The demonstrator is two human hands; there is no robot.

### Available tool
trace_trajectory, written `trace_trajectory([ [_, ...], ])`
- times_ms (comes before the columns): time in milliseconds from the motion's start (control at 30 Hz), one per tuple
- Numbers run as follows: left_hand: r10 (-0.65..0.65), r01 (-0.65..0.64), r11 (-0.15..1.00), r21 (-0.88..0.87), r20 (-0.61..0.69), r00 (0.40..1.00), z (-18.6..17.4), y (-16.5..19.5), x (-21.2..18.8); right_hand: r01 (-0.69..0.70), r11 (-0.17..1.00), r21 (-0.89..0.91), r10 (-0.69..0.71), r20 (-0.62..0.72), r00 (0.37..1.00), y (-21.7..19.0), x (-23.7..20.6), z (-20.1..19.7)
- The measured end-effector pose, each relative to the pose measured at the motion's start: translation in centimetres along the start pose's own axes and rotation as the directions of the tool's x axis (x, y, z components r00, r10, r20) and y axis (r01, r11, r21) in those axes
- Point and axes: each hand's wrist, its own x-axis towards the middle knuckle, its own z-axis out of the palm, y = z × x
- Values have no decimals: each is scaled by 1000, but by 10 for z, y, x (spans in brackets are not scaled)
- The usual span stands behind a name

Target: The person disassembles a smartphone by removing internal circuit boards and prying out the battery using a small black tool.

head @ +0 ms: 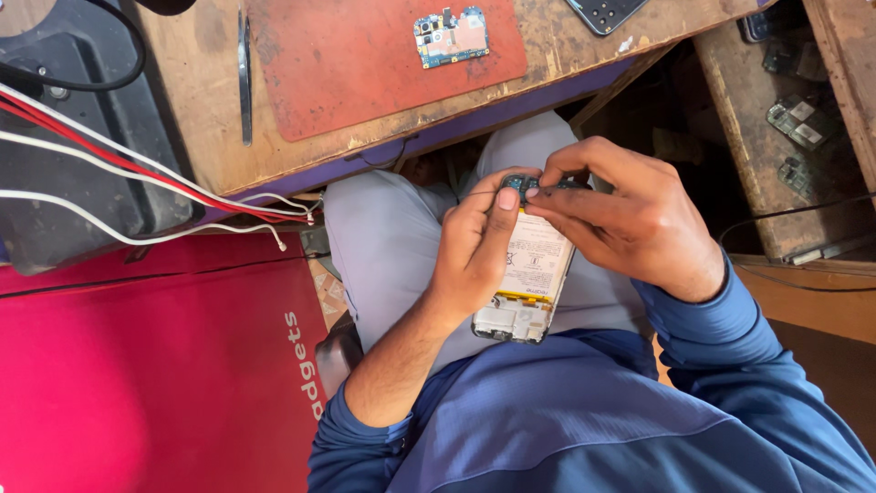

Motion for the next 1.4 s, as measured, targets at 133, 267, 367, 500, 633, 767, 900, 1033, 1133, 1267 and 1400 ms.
trace_trajectory([
  [133, 1, -1, 999, -54, 9, 1000, -1, -3, -1, -11, 1000, -2, 11, 16, 1000, -1, 0, -1],
  [267, -32, 34, 990, -136, 15, 999, 2, -6, -2, 45, 998, -37, -43, 36, 998, 0, 1, -3],
  [367, -22, 21, 995, -96, -6, 1000, 3, -6, -2, 42, 999, -16, -42, 37, 998, 1, 1, -3],
  [500, 25, -25, 1000, -9, -44, 999, 3, 1, -3, -107, 993, 59, 107, 11, 994, 1, -1, 1],
  [633, 77, -71, 994, 80, -76, 994, 3, 12, -8, -233, 902, 363, 264, -39, 964, 1, -5, 4],
  [767, 157, -137, 973, 188, -97, 983, 4, 23, -13, -286, 697, 658, 354, 31, 935, 2, -8, 7],
  [900, 224, -185, 939, 291, -104, 969, 10, 30, -17, -312, 668, 676, 364, 69, 929, 1, -12, 9],
  [1033, 262, -208, 903, 377, -96, 960, 12, 33, -20, -294, 680, 671, 354, 50, 934, -1, -14, 9],
  [1133, 305, -246, 875, 416, -80, 949, 13, 34, -20, -288, 688, 666, 356, 36, 934, -2, -15, 9],
  [1267, 293, -239, 875, 421, -68, 954, 12, 35, -20, -267, 709, 652, 347, 7, 938, -2, -15, 12],
  [1400, 270, -227, 886, 405, -52, 961, 11, 36, -21, -265, 731, 629, 342, -1, 940, -2, -16, 12],
])
